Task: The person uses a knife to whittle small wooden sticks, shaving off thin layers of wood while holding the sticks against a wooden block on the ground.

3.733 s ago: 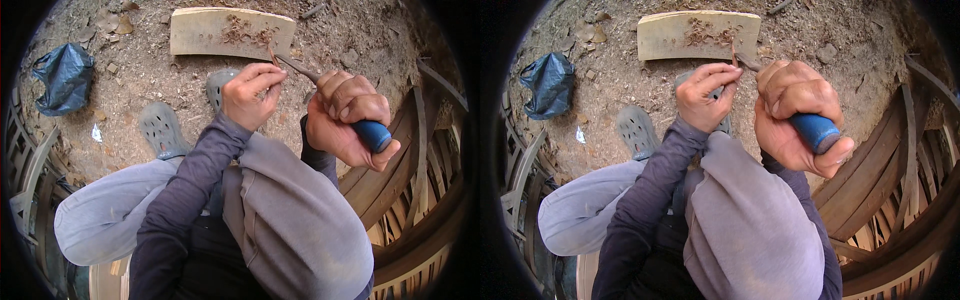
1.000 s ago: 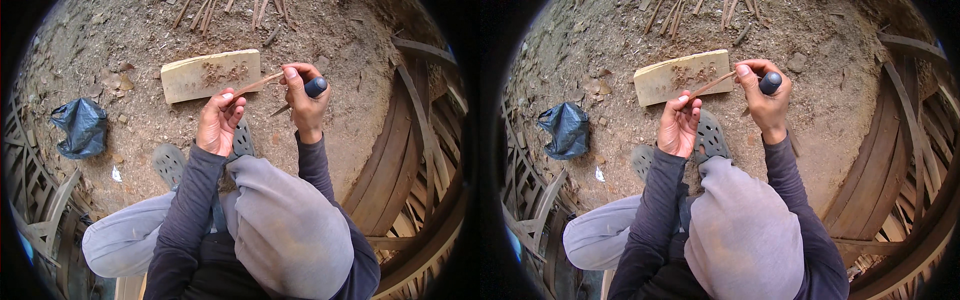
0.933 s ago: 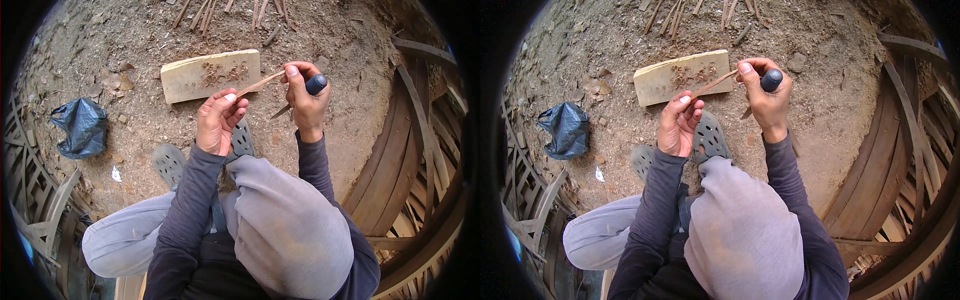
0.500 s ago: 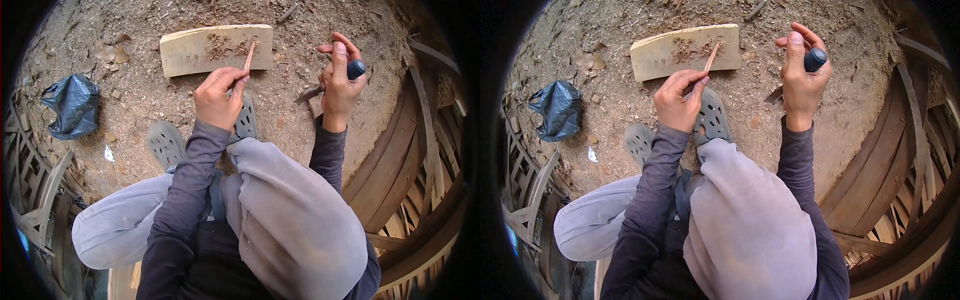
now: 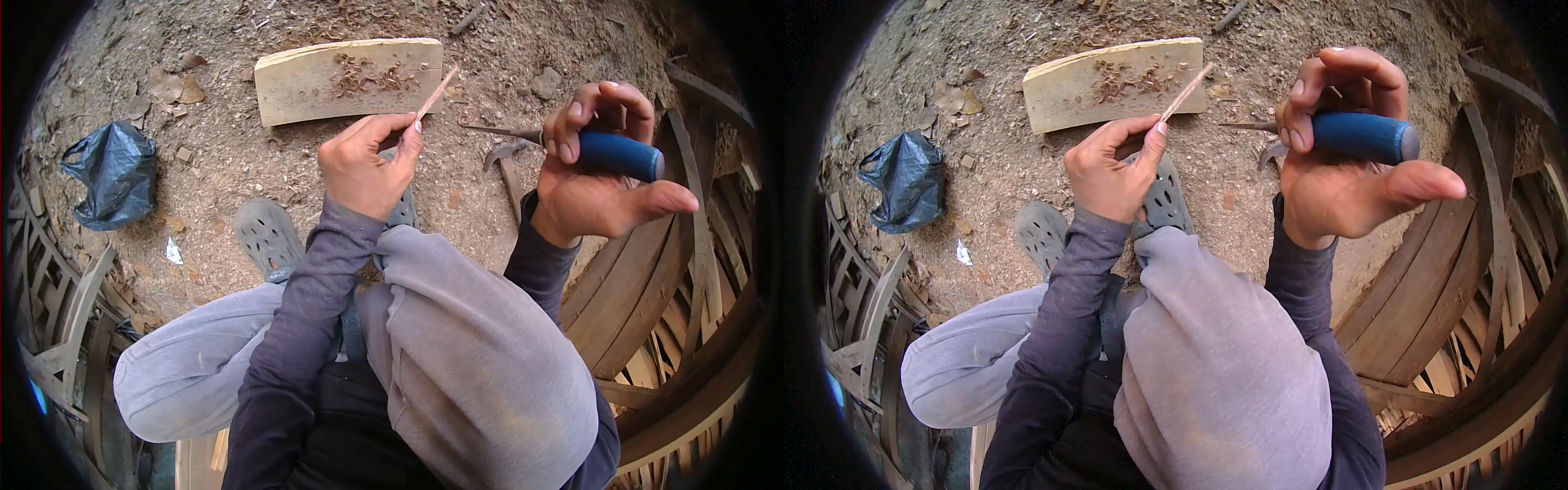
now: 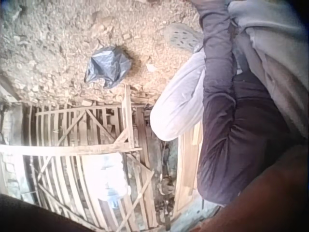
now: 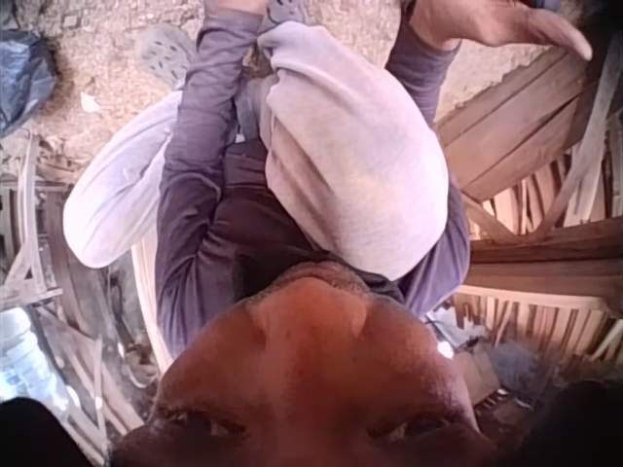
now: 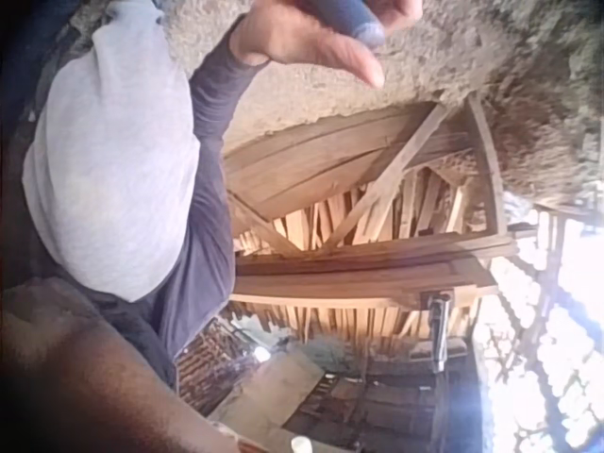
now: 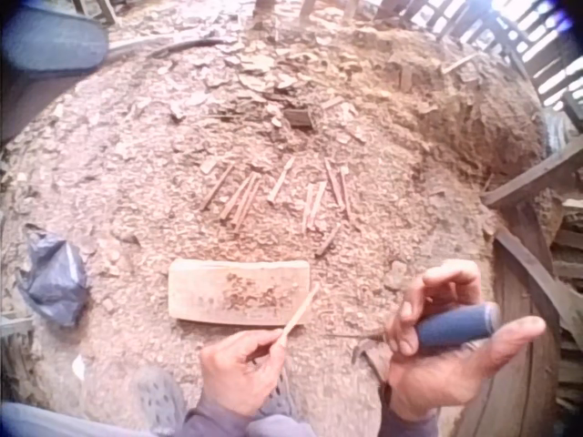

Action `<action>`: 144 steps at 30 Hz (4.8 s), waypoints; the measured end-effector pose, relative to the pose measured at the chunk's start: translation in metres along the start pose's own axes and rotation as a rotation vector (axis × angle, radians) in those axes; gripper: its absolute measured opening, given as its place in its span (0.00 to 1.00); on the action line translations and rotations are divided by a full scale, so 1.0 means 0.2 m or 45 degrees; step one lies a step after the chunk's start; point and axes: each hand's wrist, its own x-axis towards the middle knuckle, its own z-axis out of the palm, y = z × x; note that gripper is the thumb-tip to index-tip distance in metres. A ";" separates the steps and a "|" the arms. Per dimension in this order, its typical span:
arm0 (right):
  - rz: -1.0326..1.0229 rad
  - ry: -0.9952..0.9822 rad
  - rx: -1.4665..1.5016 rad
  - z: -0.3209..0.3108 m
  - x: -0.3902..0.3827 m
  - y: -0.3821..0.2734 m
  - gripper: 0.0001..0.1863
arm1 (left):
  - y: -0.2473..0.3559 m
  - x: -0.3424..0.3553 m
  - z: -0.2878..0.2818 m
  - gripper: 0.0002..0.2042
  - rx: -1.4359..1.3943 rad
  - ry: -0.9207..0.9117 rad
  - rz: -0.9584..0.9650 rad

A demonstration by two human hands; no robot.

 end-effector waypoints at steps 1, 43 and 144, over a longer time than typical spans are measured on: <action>-0.027 -0.053 0.024 -0.01 0.00 -0.02 0.62 | 0.02 0.00 -0.01 0.06 0.090 -0.018 0.074; -0.087 0.115 0.177 0.28 0.04 -0.07 0.39 | -0.03 0.01 0.10 0.05 -0.028 -0.009 0.071; -0.229 -0.019 0.048 0.23 -0.03 0.01 0.39 | -0.04 -0.01 0.11 0.05 0.007 0.057 0.108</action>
